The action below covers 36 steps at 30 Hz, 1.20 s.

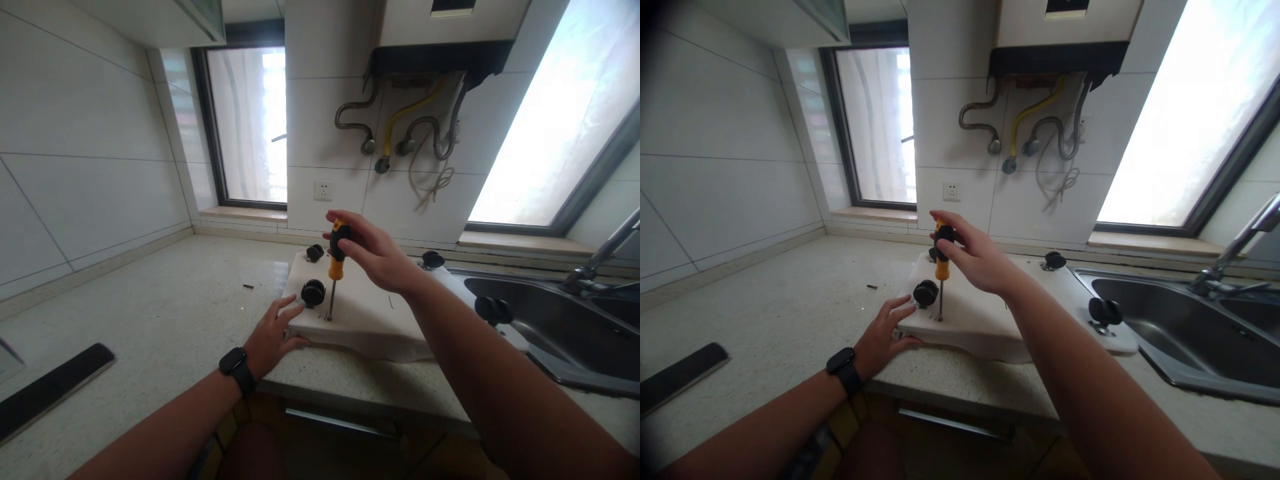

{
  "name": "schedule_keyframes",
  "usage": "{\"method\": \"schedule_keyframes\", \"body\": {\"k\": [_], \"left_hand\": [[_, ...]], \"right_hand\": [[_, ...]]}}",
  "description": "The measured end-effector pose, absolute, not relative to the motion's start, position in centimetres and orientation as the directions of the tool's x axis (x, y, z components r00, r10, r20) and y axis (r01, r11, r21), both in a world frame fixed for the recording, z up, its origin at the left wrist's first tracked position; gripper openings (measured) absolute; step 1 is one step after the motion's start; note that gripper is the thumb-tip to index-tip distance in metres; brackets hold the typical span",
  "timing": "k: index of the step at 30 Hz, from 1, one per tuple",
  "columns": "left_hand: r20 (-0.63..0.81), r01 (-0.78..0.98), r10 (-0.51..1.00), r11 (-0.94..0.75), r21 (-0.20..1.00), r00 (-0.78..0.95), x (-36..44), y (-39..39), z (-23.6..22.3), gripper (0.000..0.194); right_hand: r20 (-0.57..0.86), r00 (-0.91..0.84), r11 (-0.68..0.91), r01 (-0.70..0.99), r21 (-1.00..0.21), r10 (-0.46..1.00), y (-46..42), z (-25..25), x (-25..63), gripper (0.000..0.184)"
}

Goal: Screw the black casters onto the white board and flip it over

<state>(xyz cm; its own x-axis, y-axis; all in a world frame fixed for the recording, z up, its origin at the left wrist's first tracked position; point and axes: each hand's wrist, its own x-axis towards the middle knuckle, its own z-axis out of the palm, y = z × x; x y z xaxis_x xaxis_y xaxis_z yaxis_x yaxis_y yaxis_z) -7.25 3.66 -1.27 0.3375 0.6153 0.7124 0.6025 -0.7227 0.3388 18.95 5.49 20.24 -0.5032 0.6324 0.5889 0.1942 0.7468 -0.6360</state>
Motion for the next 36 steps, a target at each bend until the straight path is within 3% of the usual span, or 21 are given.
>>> {"method": "schedule_keyframes", "body": {"k": [2, 5, 8, 11, 14, 19, 21, 24, 28, 31, 33, 36], "left_hand": [[0.709, 0.601, 0.615, -0.725, 0.337, 0.345, -7.2, 3.6, -1.2, 0.075], [0.699, 0.607, 0.627, -0.717, 0.343, 0.344, -7.2, 3.6, -1.2, 0.074], [0.697, 0.611, 0.633, -0.710, 0.350, 0.336, -7.2, 3.5, -1.2, 0.074], [0.702, 0.610, 0.633, -0.709, 0.355, 0.327, -7.2, 3.5, -1.3, 0.073], [0.708, 0.607, 0.628, -0.711, 0.355, 0.323, -7.2, 3.7, -1.4, 0.073], [0.715, 0.597, 0.619, -0.721, 0.353, 0.325, -7.2, 3.8, -1.4, 0.074], [0.716, 0.591, 0.618, -0.724, 0.356, 0.325, -7.2, 3.7, -1.3, 0.074], [0.721, 0.583, 0.612, -0.729, 0.357, 0.324, -7.2, 3.6, -1.2, 0.073], [0.726, 0.586, 0.604, -0.733, 0.344, 0.329, -7.2, 3.6, -1.2, 0.072], [0.730, 0.589, 0.601, -0.733, 0.340, 0.327, -7.2, 3.6, -1.2, 0.072], [0.727, 0.593, 0.607, -0.728, 0.345, 0.322, -7.2, 3.6, -1.3, 0.073], [0.725, 0.597, 0.611, -0.723, 0.348, 0.319, -7.1, 3.6, -1.3, 0.074]], "right_hand": [[0.546, -0.579, 0.692, 0.044, -0.720, 0.606, 5.2, 20.5, 18.9, 0.049], [0.533, -0.566, 0.636, -0.020, -0.772, 0.629, 5.3, 20.5, 18.5, 0.047], [0.608, -0.425, 0.699, 0.086, -0.710, 0.670, 5.4, 20.0, 17.8, 0.047], [0.724, -0.268, 0.770, 0.288, -0.570, 0.636, 5.0, 19.4, 17.3, 0.049], [0.780, -0.249, 0.799, 0.381, -0.466, 0.574, 4.4, 19.2, 17.2, 0.043], [0.622, -0.493, 0.720, 0.015, -0.693, 0.609, 4.0, 19.5, 17.7, 0.043], [0.593, -0.530, 0.682, -0.038, -0.730, 0.606, 4.2, 19.6, 17.8, 0.046], [0.602, -0.481, 0.722, 0.099, -0.684, 0.637, 4.6, 19.5, 17.6, 0.048], [0.759, -0.262, 0.771, 0.452, -0.449, 0.596, 5.2, 19.1, 16.9, 0.047], [0.820, -0.205, 0.745, 0.573, -0.342, 0.534, 5.2, 19.1, 16.6, 0.043], [0.786, -0.236, 0.751, 0.536, -0.385, 0.571, 5.0, 19.4, 16.7, 0.040], [0.665, -0.362, 0.757, 0.351, -0.552, 0.653, 5.1, 20.1, 17.3, 0.040]]}}
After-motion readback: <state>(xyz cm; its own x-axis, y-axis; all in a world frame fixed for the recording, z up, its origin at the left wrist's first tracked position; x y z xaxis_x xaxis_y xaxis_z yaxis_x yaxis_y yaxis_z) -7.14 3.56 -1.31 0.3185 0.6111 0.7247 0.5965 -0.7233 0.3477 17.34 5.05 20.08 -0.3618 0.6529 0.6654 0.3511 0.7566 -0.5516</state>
